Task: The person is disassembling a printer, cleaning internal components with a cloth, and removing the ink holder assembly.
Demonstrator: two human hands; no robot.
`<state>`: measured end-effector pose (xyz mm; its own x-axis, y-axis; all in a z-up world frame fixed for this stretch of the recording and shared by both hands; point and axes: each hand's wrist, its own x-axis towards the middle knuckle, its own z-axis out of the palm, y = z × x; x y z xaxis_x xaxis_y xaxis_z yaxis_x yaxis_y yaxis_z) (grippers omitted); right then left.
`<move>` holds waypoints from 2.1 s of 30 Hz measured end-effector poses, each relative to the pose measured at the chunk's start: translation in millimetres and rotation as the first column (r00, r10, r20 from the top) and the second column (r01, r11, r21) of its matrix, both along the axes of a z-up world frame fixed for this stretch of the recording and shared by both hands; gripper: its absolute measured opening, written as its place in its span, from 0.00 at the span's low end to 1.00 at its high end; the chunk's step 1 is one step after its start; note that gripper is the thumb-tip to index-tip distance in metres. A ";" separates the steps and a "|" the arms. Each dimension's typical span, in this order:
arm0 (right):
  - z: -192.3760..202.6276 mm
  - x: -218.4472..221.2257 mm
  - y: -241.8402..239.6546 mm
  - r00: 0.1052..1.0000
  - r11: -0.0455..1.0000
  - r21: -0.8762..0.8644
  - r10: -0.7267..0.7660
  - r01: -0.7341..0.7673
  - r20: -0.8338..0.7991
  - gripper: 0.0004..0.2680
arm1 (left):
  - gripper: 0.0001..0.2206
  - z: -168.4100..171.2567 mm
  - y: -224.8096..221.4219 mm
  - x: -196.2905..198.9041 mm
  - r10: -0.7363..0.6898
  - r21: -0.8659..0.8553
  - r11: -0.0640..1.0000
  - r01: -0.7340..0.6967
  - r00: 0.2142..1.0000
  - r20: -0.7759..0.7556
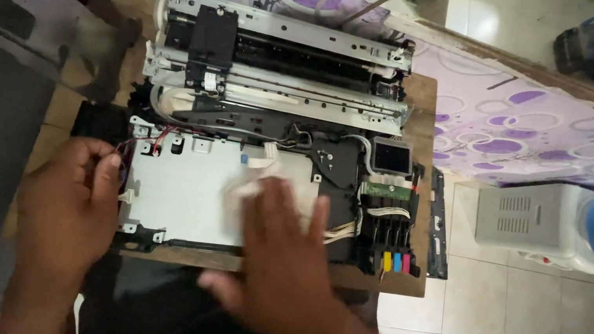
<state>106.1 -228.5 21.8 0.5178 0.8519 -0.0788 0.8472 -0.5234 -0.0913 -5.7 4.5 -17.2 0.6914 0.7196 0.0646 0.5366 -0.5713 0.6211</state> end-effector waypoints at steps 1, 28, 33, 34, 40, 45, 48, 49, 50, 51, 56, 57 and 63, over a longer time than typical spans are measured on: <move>-0.3 -6.3 -3.0 0.994 0.995 0.066 0.076 -0.071 -0.080 0.37 | 0.07 -1.6 -0.1 -0.6 -0.009 0.005 1.000 0.009 1.000 0.018; 13.7 22.1 -8.9 0.881 0.929 0.201 0.360 -0.310 -0.308 0.20 | 0.06 5.4 -5.2 0.3 -0.005 0.119 0.993 0.006 1.000 -0.010; 40.2 68.4 -45.1 0.902 0.965 -0.142 -0.255 0.218 -0.348 0.20 | 0.11 6.1 -17.4 -5.4 0.019 0.410 0.912 -0.004 0.999 -0.034; 30.0 79.4 -61.3 0.976 0.934 0.313 -0.123 0.175 -0.178 0.14 | 0.09 19.9 -29.5 -6.2 0.087 0.402 0.909 -0.112 0.993 0.079; 20.0 96.5 -69.0 0.992 0.721 0.692 0.052 0.040 -0.112 0.09 | 0.26 44.1 -114.4 47.3 -0.399 0.023 0.917 0.399 0.917 -0.021; 9.9 103.6 -50.4 0.963 0.849 0.505 0.243 -0.155 -0.114 0.12 | 0.35 -3.6 -142.5 75.5 -0.527 0.210 0.786 0.582 0.807 -0.267; 2.5 105.1 -54.5 0.974 0.895 0.420 0.207 -0.148 -0.098 0.14 | 0.18 -9.6 -138.9 78.0 -0.576 0.223 0.785 0.577 0.814 -0.078; 2.2 105.0 -54.1 0.978 0.897 0.422 0.188 -0.132 -0.094 0.12 | 0.15 -9.1 -136.8 79.2 -0.594 0.185 0.782 0.595 0.802 -0.065; 1.9 104.8 -54.0 0.981 0.898 0.425 0.170 -0.116 -0.090 0.10 | 0.12 -8.7 -134.9 80.2 -0.612 0.148 0.777 0.612 0.789 -0.052; 2.6 103.8 -54.5 0.980 0.900 0.420 0.174 -0.120 -0.093 0.10 | 0.12 -7.8 -135.5 81.0 -0.608 0.142 0.781 0.608 0.792 -0.050; 9.4 105.0 -52.7 0.960 0.940 0.303 0.219 -0.159 -0.173 0.11 | 0.10 -16.2 -149.5 76.0 -0.731 0.287 0.681 0.673 0.643 0.229; 10.3 106.3 -49.9 0.961 0.940 0.304 0.214 -0.154 -0.175 0.11 | 0.10 -20.7 -151.2 74.2 -0.735 0.286 0.678 0.677 0.640 0.226; 30.0 111.6 -30.4 0.775 0.843 0.057 0.516 -0.534 -0.365 0.12 | 0.12 -11.1 -160.4 63.8 -0.733 0.401 0.670 0.625 0.472 0.490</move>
